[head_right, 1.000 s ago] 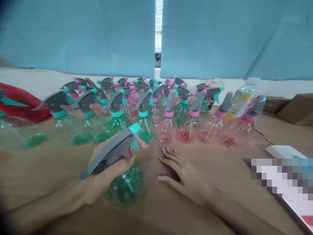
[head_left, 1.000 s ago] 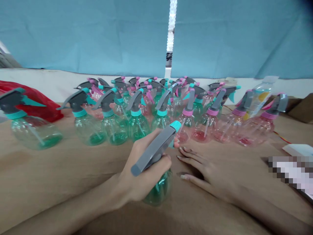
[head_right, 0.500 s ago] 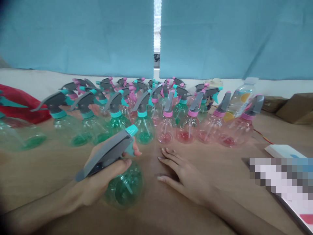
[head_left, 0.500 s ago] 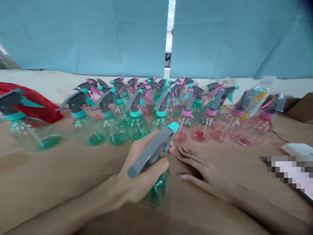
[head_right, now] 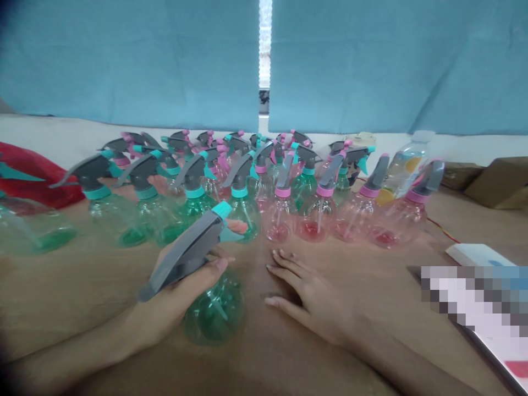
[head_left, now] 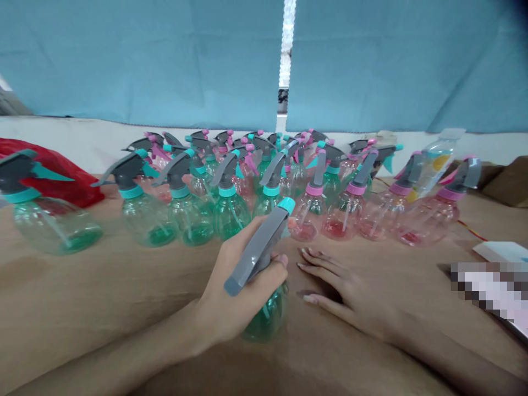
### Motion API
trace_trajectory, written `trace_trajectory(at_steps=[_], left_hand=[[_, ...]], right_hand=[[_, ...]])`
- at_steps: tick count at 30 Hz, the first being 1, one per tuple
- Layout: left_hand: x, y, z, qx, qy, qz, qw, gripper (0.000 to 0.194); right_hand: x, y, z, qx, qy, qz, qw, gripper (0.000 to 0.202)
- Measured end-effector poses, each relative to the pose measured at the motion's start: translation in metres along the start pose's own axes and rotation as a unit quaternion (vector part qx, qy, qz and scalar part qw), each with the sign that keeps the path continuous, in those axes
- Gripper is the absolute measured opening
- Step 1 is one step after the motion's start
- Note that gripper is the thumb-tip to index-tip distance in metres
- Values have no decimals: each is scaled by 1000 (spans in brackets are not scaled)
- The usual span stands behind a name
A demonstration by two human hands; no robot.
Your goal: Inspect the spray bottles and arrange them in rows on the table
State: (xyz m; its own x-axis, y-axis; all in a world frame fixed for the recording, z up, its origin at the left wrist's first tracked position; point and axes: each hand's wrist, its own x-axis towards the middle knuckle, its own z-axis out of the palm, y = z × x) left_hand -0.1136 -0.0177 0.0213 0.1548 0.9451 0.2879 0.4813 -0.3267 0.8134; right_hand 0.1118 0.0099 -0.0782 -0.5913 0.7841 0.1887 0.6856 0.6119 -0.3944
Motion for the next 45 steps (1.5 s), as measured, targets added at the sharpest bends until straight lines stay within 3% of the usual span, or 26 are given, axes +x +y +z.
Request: trace_trajectory(at_steps=[11, 20, 30, 36, 45], left_hand=[[-1, 1, 1, 2, 19, 2, 1000, 3], [-1, 1, 0, 2, 18, 14, 1000, 12], [1, 2, 2, -6, 35, 20, 999, 9], [1, 2, 0, -17, 11, 12, 1000, 1], [3, 5, -3, -32, -16, 23, 999, 8]], right_hand=[[1, 0, 1, -12, -4, -3, 1000, 56], [0, 0, 1, -3, -10, -1, 1000, 56], [1, -1, -1, -25, -23, 4, 999, 58], [2, 0, 1, -27, -22, -2, 999, 58], [1, 0, 0, -12, -20, 0, 1000, 58]])
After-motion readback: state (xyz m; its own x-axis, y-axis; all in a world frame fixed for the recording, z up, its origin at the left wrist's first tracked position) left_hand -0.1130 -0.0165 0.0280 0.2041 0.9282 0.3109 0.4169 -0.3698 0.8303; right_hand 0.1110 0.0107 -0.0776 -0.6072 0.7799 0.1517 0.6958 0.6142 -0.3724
